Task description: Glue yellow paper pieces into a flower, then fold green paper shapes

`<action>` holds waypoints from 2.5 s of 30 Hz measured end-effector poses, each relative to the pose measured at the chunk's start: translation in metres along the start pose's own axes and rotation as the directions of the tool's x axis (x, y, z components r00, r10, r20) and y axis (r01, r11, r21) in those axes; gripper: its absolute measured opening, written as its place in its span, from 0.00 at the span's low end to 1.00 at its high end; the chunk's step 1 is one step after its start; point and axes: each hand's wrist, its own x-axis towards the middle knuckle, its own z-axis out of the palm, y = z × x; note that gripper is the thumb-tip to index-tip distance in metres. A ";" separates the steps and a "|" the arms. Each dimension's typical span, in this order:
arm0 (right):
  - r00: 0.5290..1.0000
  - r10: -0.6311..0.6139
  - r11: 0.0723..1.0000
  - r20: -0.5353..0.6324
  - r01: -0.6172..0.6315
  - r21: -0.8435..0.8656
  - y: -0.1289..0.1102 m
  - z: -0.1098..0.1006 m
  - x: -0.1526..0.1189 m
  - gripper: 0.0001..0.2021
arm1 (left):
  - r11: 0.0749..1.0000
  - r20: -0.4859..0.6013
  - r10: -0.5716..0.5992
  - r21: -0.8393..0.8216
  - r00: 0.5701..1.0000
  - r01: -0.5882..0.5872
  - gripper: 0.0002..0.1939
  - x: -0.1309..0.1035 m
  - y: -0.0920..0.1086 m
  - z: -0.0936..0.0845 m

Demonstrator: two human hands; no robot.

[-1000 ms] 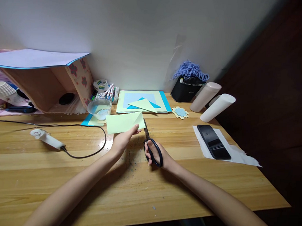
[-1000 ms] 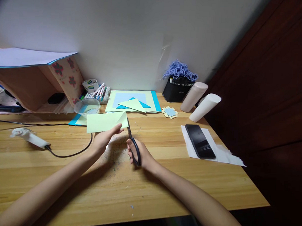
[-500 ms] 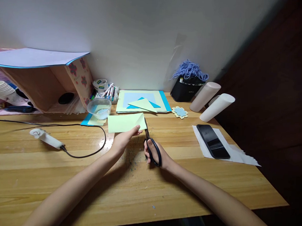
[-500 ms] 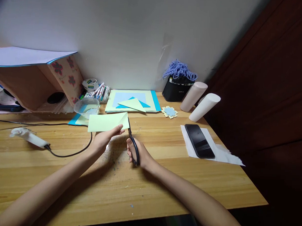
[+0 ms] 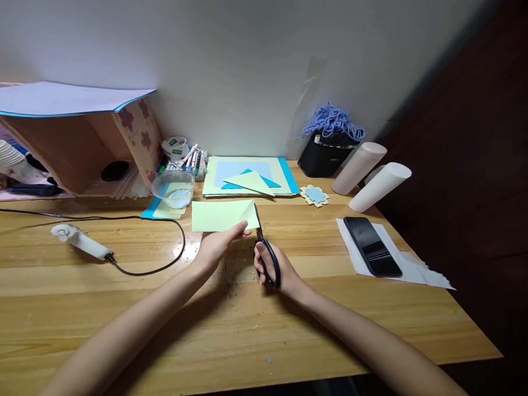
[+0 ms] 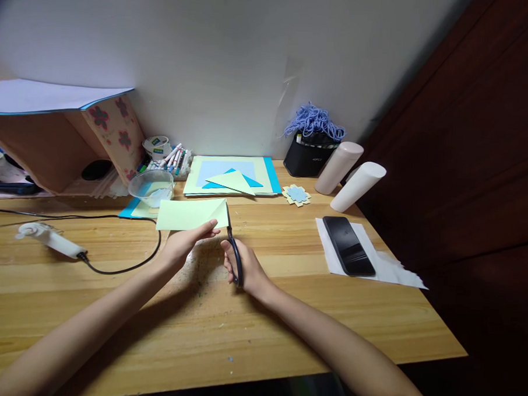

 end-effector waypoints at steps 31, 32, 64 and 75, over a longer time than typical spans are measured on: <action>0.995 0.008 0.996 -0.104 -0.016 -0.085 -0.009 -0.024 0.012 0.27 | 0.998 0.067 0.001 -0.065 0.998 0.004 0.19 0.009 -0.009 0.004; 0.993 0.011 0.990 -0.120 -0.028 -0.140 -0.012 -0.033 0.014 0.28 | 0.995 0.071 0.007 -0.099 0.997 0.000 0.19 0.013 -0.010 0.002; 0.901 -0.431 0.776 -0.054 0.340 -0.531 -0.010 -0.063 0.037 0.15 | 0.974 0.275 0.206 0.037 0.939 -0.224 0.18 0.042 -0.029 -0.007; 0.994 -0.105 0.990 0.006 0.106 -0.093 0.005 -0.046 0.040 0.17 | 0.928 0.241 0.349 0.048 0.905 -0.371 0.19 0.053 -0.038 -0.006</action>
